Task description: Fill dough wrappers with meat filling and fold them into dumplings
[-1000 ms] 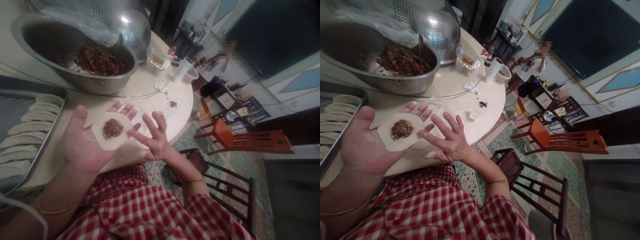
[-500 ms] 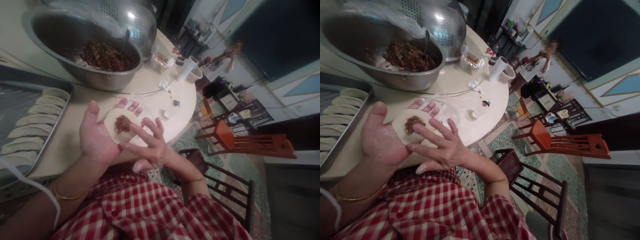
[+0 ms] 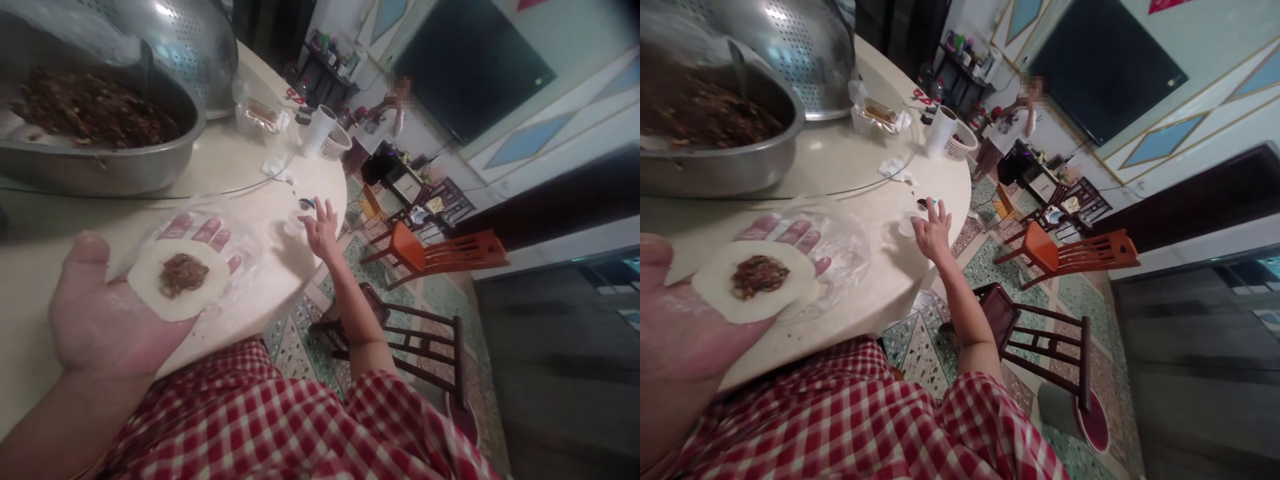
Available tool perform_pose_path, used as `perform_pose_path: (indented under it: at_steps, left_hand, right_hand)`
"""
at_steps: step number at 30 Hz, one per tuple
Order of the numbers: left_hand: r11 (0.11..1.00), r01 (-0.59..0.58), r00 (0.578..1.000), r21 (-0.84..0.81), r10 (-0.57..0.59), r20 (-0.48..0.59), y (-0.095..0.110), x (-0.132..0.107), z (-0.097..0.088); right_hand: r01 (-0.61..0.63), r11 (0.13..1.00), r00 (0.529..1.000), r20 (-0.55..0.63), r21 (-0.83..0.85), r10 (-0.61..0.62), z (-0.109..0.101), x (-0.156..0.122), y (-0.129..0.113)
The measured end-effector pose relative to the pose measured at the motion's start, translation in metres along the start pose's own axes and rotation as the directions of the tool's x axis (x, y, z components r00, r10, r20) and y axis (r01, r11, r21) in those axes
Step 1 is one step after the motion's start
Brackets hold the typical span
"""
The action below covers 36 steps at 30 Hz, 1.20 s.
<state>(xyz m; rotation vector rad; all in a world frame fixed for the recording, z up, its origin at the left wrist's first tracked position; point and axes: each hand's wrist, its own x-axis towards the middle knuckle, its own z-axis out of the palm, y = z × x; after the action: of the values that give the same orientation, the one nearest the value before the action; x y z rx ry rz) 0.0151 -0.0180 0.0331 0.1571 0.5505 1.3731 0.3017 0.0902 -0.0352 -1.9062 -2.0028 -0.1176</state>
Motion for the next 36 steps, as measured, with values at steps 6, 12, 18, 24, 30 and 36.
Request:
perform_pose_path:
  at_steps: [6, 12, 18, 24, 30, 36]
  left_hand:
    - [0.999, 0.031, 0.999, -0.030, -0.031, -0.022, -0.002, -0.002, 0.006]
    - [0.995, 0.086, 0.993, -0.059, -0.090, -0.070, -0.002, -0.002, 0.009]
    - [0.982, 0.163, 0.985, -0.096, -0.167, -0.043, -0.002, -0.003, 0.005]
    - [0.944, 0.222, 0.975, -0.243, -0.222, 0.027, -0.002, -0.006, 0.003]
    - [0.922, 0.253, 0.967, -0.293, -0.239, 0.084, 0.003, -0.008, 0.005]
    - [0.930, 0.277, 0.960, -0.242, -0.277, 0.035, 0.009, -0.010, 0.003]
  right_hand:
    - [0.006, 0.998, 0.996, 0.092, -0.061, 0.000, -0.004, 0.013, -0.005]
    - [-0.021, 0.999, 1.000, -0.023, -0.030, 0.021, -0.026, 0.005, -0.020]
    - [0.548, 0.825, 0.832, -0.192, 0.139, -0.520, -0.061, -0.039, -0.095]
    - [0.713, 0.695, 0.693, 0.062, 0.088, -0.719, -0.069, -0.046, -0.153]
    - [0.764, 0.644, 0.640, 0.091, 0.030, -0.763, -0.066, -0.049, -0.168]
    - [0.827, 0.563, 0.561, -0.054, -0.010, -0.826, -0.067, -0.065, -0.173]
